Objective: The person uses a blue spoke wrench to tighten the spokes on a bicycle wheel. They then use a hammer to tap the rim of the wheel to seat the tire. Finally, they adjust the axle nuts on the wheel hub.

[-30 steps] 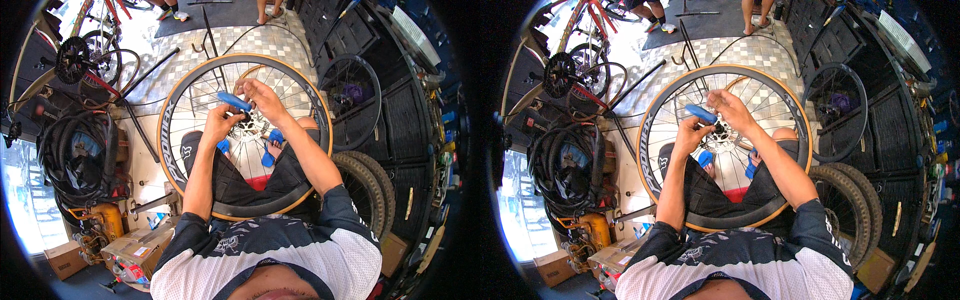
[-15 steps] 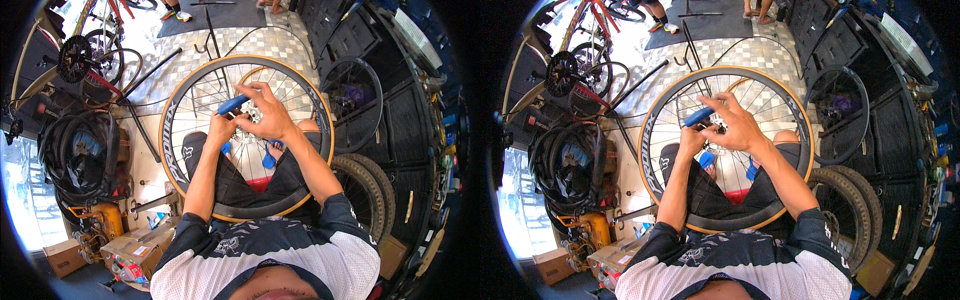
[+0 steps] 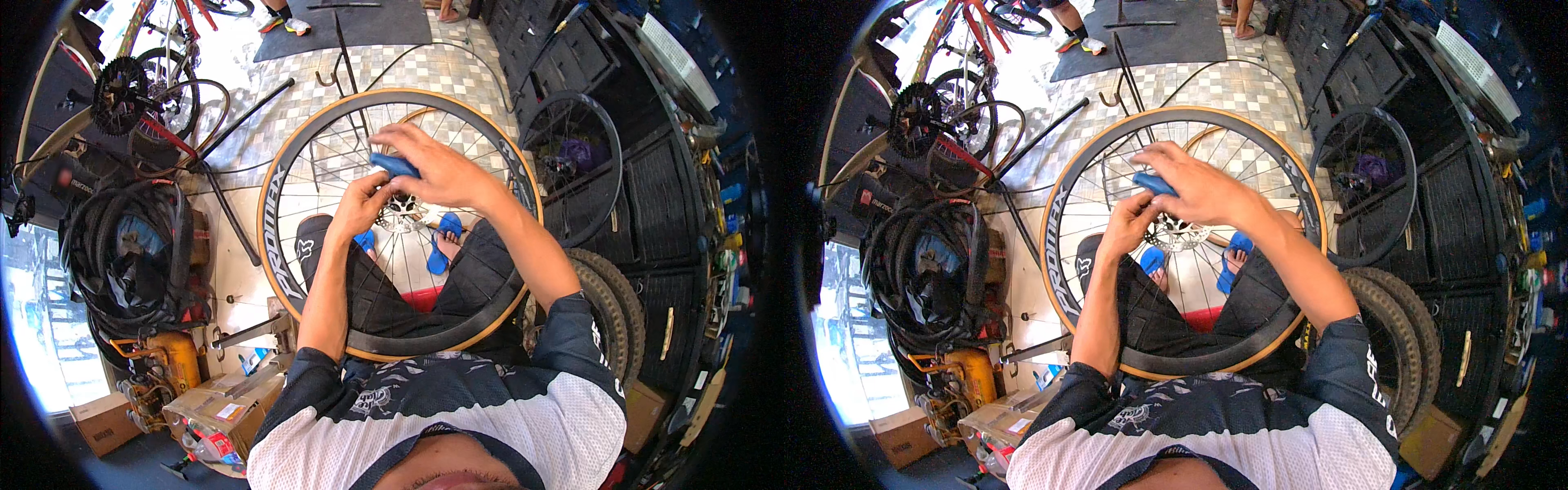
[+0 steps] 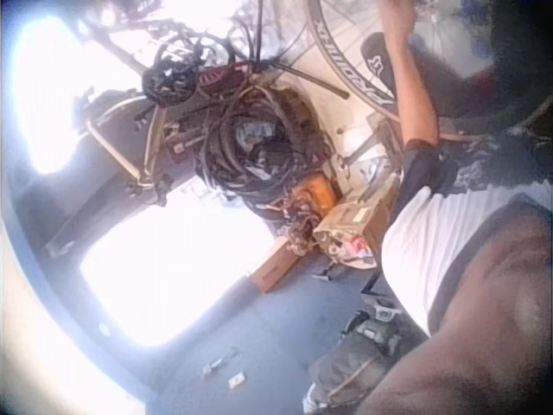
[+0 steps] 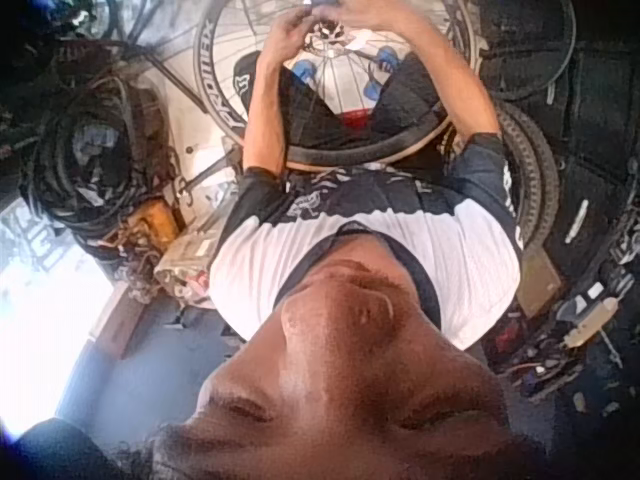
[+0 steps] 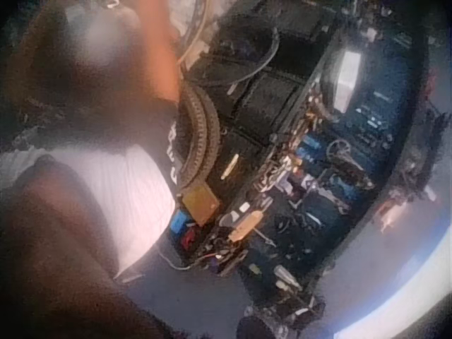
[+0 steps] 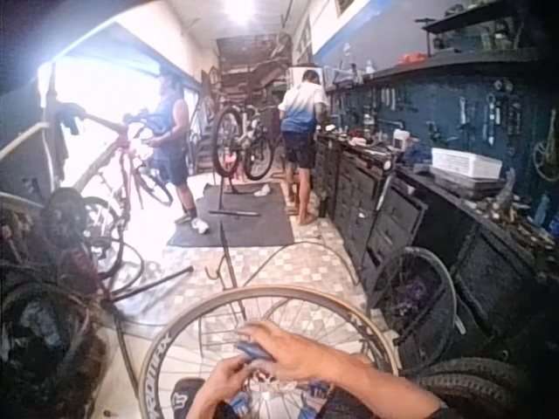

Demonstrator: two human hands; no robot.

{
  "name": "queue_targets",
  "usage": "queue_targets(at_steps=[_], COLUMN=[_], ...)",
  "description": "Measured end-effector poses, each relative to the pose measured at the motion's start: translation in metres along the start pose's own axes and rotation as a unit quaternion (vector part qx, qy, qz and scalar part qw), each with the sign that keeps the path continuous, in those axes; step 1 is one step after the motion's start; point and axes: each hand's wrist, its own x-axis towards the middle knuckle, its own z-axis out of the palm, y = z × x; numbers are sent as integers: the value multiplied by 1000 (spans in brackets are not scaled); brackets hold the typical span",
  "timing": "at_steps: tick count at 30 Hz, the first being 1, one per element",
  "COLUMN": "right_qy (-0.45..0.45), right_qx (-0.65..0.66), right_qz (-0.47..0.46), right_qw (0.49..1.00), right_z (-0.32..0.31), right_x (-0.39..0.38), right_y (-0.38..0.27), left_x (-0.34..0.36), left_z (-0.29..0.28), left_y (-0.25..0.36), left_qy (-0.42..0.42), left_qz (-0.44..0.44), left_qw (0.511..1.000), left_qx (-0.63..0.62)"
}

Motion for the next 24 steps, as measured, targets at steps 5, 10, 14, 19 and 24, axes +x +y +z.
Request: queue_targets(at_steps=[5, 10, 14, 19, 24], right_qy=[-4, -42, -29, 19, 11], right_qx=[-216, -151, -195, -136, -241], right_qz=[25, 233, -20, -80, 102], right_qw=[976, 960, 980, 987, 965], right_z=[-20, -16, 10, 5, -28], right_x=[13, 48, 39, 4, 9], right_y=[6, -1, -24, -32, -12], left_x=[0, 1, 0, 8, 5], left_z=[-3, 6, 8, 10, -1], left_y=[5, 8, 2, 2, -7], left_qy=[1, 35, 91, 136, 76], left_qz=[-3, -11, 57, 20, -32], left_qw=[1000, 998, 987, 990, 996], left_qx=[-7, 43, 120, 4, 25])
